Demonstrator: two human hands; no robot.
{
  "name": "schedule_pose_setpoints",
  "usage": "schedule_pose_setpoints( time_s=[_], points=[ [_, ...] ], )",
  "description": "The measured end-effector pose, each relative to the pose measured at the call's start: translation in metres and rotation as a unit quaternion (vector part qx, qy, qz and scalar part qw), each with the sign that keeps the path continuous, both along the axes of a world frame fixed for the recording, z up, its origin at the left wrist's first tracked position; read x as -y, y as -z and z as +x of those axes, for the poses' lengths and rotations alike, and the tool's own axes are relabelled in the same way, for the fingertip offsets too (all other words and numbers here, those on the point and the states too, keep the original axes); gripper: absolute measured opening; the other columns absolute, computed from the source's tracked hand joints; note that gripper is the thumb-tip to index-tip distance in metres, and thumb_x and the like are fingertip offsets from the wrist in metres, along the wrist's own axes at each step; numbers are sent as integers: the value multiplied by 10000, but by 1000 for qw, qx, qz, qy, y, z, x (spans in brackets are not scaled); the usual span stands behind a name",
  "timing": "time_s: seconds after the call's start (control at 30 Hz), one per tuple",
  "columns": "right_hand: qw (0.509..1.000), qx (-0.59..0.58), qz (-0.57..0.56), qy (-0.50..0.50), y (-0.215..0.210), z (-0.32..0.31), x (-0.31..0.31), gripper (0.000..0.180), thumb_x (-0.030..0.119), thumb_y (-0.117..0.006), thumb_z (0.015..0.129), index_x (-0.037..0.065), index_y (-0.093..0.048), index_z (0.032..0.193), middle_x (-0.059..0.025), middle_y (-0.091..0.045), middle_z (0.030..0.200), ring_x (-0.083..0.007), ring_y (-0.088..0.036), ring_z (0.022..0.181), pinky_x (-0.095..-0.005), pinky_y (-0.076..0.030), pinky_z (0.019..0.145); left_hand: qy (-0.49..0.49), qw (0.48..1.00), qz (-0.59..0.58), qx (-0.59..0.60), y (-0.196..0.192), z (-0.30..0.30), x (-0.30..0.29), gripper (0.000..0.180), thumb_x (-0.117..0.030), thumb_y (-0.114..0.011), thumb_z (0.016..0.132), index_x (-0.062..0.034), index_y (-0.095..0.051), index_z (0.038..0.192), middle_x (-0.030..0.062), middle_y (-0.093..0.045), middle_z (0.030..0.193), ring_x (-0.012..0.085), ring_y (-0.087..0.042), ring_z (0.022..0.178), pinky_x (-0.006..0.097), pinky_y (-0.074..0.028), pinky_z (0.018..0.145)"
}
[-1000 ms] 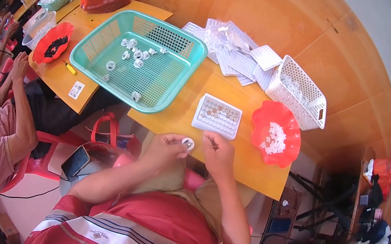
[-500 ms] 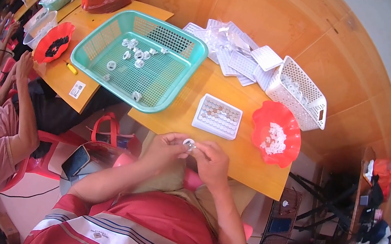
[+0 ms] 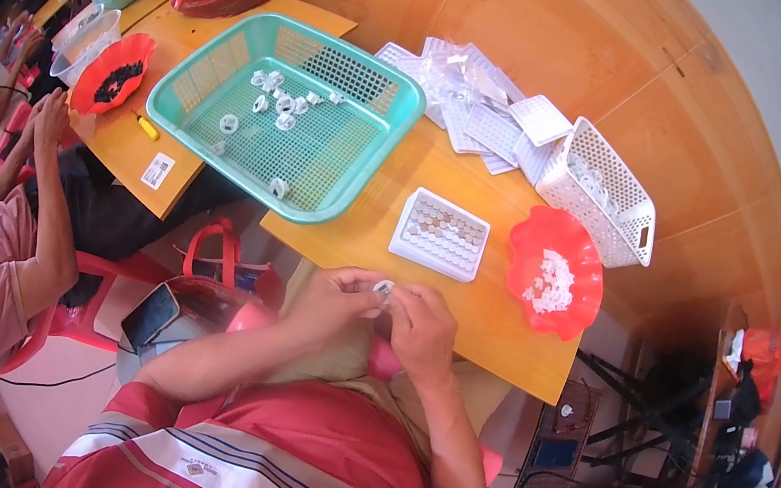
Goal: The person assembles small components by hand, taking plastic pieces and fitting small parts into them.
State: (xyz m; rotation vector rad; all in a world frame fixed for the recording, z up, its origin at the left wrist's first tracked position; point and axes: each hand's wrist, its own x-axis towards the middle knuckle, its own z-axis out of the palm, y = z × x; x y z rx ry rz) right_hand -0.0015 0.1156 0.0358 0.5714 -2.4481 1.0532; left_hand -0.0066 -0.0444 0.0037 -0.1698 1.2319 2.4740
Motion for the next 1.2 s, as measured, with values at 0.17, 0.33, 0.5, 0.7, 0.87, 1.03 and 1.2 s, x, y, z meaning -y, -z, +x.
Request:
schedule_pose_setpoints(
  time_s=[0.17, 0.33, 0.5, 0.7, 0.87, 1.03, 1.2],
  points=[
    [999, -37, 14, -2, 2, -1, 0, 148, -54, -688, 776, -10, -675, 917, -149, -652, 870, -291, -653, 771, -342, -520, 675, -1, 1000, -4, -4, 0, 0, 0, 285, -14, -654, 896, 40, -624, 1175, 91, -687, 1015, 115, -652, 873, 223, -541, 737],
    [999, -50, 20, 0, 5, -1, 0, 150, -69, -685, 762, -8, -673, 899, -147, -654, 867, -290, -653, 770, -346, -523, 674, 4, 1000, -11, 9, -3, 1, 0, 274, -13, -655, 890, 53, -625, 1155, 85, -680, 1020, 114, -642, 879, 231, -526, 760],
    [999, -49, 7, -9, 7, -1, 0, 156, -79, -694, 746, -9, -676, 883, -141, -660, 864, -282, -654, 764, -343, -527, 659, 14, 1000, -19, 0, -1, 1, 1, 268, -24, -657, 890, 49, -633, 1146, 83, -684, 1019, 108, -639, 875, 232, -524, 764],
    [994, -98, 52, 3, 6, 0, 2, 175, -67, -701, 735, 8, -663, 889, -130, -661, 866, -291, -653, 756, -351, -533, 657, 5, 1000, -17, -10, 0, 0, 0, 254, -17, -654, 896, 52, -637, 1140, 94, -692, 992, 114, -653, 854, 225, -536, 732],
    [984, -145, 108, 2, 6, 1, 2, 195, -68, -684, 736, 16, -649, 909, -123, -659, 871, -298, -651, 756, -362, -534, 653, 4, 1000, -21, -15, 0, 0, 0, 249, -6, -652, 890, 63, -644, 1130, 98, -694, 972, 114, -650, 845, 225, -533, 728],
    [981, -151, 124, -8, 2, 1, 4, 173, -62, -678, 745, 21, -648, 894, -119, -663, 856, -294, -651, 749, -363, -535, 650, -4, 999, -24, -21, 2, 0, 0, 262, -2, -660, 882, 74, -644, 1133, 101, -695, 968, 110, -646, 825, 223, -530, 720],
    [993, -105, 55, 9, 5, 1, 3, 179, -73, -682, 733, 40, -654, 868, -111, -671, 803, -280, -651, 725, -350, -526, 635, -1, 999, -32, -19, 3, 0, -2, 258, -11, -663, 886, 78, -650, 1128, 99, -699, 966, 101, -639, 817, 219, -525, 706]
  ],
)
